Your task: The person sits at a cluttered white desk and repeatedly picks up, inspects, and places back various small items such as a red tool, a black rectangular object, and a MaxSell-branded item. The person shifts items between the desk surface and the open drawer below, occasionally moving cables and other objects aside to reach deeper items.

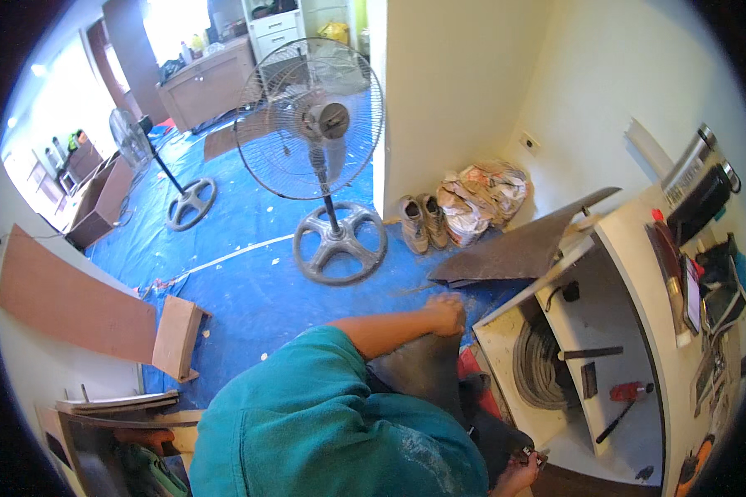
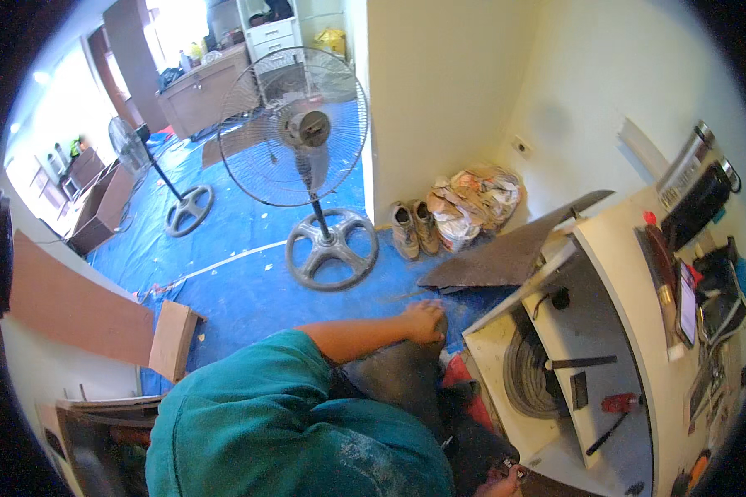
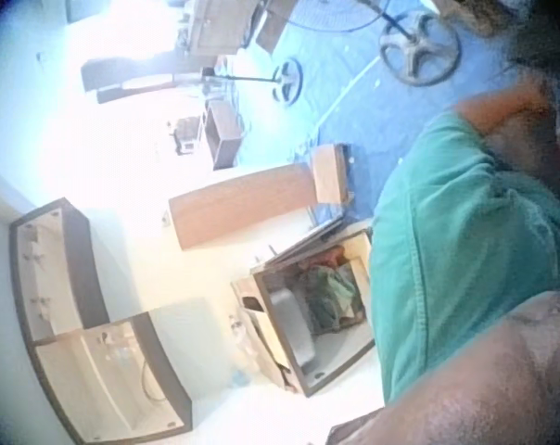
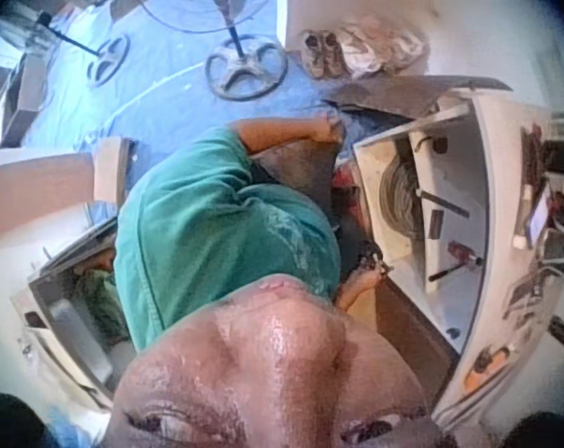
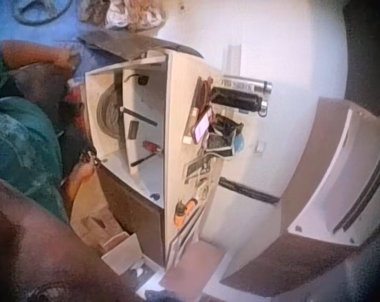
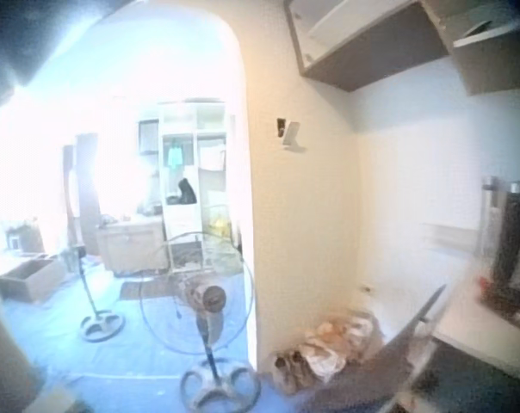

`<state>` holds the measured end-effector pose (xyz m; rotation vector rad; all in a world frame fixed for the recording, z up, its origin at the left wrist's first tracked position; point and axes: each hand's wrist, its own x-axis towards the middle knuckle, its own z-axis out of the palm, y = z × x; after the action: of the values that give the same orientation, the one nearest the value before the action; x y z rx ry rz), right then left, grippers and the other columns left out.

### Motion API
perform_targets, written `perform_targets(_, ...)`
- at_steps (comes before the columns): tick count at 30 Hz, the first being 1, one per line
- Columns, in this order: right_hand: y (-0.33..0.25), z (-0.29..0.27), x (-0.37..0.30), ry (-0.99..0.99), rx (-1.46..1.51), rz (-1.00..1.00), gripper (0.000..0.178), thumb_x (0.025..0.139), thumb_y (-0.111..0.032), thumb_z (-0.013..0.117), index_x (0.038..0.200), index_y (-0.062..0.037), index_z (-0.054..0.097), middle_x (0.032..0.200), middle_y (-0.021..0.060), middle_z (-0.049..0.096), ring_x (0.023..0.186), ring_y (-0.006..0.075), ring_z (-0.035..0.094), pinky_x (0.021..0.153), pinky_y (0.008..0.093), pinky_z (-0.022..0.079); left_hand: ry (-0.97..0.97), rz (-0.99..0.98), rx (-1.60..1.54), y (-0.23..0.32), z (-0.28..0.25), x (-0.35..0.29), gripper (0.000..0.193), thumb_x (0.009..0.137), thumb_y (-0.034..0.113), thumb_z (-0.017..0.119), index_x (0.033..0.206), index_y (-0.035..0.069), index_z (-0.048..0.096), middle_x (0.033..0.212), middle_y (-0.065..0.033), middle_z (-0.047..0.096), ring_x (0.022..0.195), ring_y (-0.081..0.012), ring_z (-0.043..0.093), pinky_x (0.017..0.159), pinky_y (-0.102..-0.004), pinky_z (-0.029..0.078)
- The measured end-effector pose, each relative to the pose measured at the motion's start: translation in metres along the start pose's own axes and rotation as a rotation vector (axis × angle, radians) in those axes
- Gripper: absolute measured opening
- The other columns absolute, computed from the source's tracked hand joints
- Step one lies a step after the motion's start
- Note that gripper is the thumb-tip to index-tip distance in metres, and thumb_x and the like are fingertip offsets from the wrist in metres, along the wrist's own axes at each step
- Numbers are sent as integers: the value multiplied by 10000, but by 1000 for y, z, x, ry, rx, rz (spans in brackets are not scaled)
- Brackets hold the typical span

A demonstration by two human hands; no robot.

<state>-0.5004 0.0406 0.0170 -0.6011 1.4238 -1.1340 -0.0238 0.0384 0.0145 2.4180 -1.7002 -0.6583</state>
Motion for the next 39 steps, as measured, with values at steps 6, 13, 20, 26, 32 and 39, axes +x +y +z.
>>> perform_targets(6, -14, 82, -22, -146, 17, 42, 182, 898, -264, 602, 985, -105, 585, 833, 31, 635, 649, 161, 588, 488, 270, 414, -192, 255, -46, 24, 19, -21, 457, 879, 452, 570, 1227, 154, 574, 1259, -189, 535, 1089, -330, 567, 911, -469, 447)
perform_targets(13, -64, 173, -56, -476, -74, -26, 272, 931, -329, 595, 1045, -87, 547, 849, 51, 628, 682, 151, 612, 496, 268, 469, -115, 396, -900, 100, -16, -69, 462, 964, 413, 498, 800, 1, 627, 794, -173, 637, 813, -306, 629, 750, -409, 475)
perform_targets(20, -78, 190, -68, -417, 14, -20, 396, 958, -385, 533, 1087, -11, 531, 942, 125, 635, 723, 226, 636, 524, 317, 514, -2, 667, -840, 129, -31, -88, 684, 781, 410, 728, 1279, 40, 440, 1003, -211, 612, 976, -374, 610, 799, -435, 482)
perform_targets(26, -73, 178, -73, -402, -21, 8, 364, 961, -352, 523, 1080, -8, 544, 925, 125, 641, 746, 238, 640, 592, 341, 534, -30, 660, -539, 147, -37, -95, 615, 774, 297, 711, 1264, 50, 434, 1021, -194, 586, 993, -397, 596, 823, -479, 476)
perform_targets(32, -71, 148, -67, -456, -116, -21, 327, 960, -319, 529, 1058, -8, 553, 889, 120, 648, 756, 215, 641, 602, 313, 528, -131, 648, -647, 153, -31, -98, 394, 788, 202, 665, 1116, 60, 499, 971, -192, 594, 954, -386, 604, 815, -473, 479)
perform_targets(39, -53, 28, 2, -23, -366, -219, 334, 965, -369, 532, 843, -60, 564, 587, 30, 476, 436, 140, 434, 420, 284, 378, -198, 475, -595, 136, -17, -82, 453, 802, 182, 649, 1217, 73, 502, 1040, -197, 613, 989, -366, 608, 840, -450, 484)
